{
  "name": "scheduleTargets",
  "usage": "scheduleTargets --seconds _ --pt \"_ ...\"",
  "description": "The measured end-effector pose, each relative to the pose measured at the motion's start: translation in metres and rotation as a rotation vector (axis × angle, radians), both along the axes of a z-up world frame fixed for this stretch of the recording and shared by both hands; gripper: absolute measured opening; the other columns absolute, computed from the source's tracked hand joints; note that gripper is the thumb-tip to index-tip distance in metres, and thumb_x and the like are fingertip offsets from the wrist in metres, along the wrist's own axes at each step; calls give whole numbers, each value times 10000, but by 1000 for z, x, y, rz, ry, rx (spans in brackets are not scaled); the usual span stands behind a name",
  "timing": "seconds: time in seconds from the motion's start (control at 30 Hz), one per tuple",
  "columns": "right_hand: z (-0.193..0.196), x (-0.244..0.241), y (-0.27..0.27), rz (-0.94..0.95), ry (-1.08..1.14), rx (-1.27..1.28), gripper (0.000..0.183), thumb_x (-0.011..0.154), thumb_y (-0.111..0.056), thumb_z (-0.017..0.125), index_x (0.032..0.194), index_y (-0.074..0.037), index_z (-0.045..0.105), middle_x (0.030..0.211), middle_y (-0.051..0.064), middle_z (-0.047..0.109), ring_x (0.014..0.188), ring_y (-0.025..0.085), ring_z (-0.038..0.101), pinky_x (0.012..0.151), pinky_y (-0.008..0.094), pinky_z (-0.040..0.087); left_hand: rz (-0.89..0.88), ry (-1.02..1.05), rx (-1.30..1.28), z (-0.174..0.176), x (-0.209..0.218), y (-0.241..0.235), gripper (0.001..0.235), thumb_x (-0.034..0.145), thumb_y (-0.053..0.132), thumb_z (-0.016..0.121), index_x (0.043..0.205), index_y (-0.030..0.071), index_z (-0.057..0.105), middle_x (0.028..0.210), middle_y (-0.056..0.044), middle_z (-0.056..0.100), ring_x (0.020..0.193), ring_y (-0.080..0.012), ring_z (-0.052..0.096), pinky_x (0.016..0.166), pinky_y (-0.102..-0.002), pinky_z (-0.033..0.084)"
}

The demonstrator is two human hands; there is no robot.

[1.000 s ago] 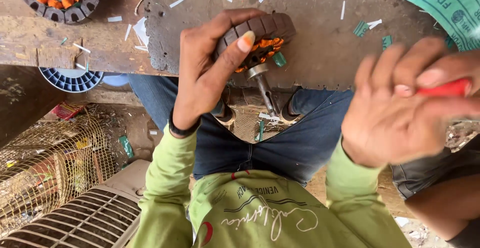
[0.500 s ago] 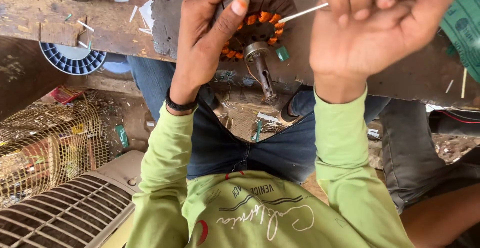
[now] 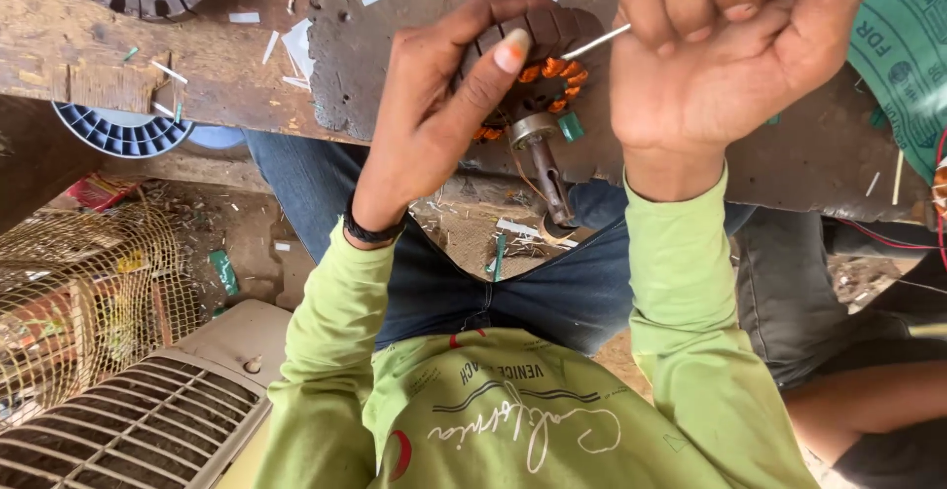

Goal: Repairing or rewinding an electromechanical fan motor stator using tools.

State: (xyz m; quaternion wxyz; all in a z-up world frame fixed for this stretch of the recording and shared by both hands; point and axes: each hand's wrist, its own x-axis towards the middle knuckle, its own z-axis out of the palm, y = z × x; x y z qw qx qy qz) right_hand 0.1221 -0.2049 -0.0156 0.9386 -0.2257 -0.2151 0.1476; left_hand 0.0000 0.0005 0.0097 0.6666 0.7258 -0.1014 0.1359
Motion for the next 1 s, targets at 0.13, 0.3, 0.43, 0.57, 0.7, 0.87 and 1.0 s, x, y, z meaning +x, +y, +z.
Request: scheduleTargets --seconds 0.13,0.3,0.43,0.57,0.7,0.87,1.0 --pt "34 -10 14 -99 519 92 501 1043 -558 273 852 -100 340 573 25 247 475 169 187 428 345 173 39 43 35 2 4 -3 327 1155 239 579 1352 -13 646 916 -80 755 820 -75 709 771 -236 576" --pt "89 -37 48 -80 701 108 515 1112 -495 230 857 -48 247 576 58 187 470 169 131 461 355 129 129 57 80 6 5 -11 254 1093 154 652 1294 0 662 831 -92 717 689 -78 628 651 -262 509" --pt "94 -31 50 -30 734 131 543 1164 -466 220 830 -39 207 582 60 164 464 161 111 457 354 119 156 143 46 9 0 -16 267 1077 147 649 1299 0 659 712 -104 646 624 -80 580 609 -272 478" --pt "76 -20 35 -57 692 79 545 1175 -479 247 823 -62 236 607 36 172 498 152 105 463 340 116 152 41 24 7 1 -15 199 1125 148 635 1270 13 654 871 -122 724 649 -107 661 656 -264 523" --pt "54 -27 15 0 -23 -450 529 1226 -473 425 859 -106 325 649 -8 199 515 107 96 522 315 109 171 9 62 7 -1 -17 169 1128 148 634 1233 16 642 918 -147 741 758 -225 767 696 -300 565" --pt "57 -47 33 -105 -130 -400 365 1149 -358 492 895 -131 358 620 -21 213 474 96 146 470 306 137 251 55 86 16 -5 -29 223 1091 144 636 1281 26 643 950 -171 728 842 -328 743 740 -364 558" --pt "55 -48 31 -77 -172 -348 320 1065 -329 559 868 -151 382 580 -47 217 445 84 204 452 305 186 292 72 74 18 -8 -34 233 1096 152 630 1291 24 624 1023 -176 728 873 -341 739 753 -360 563"
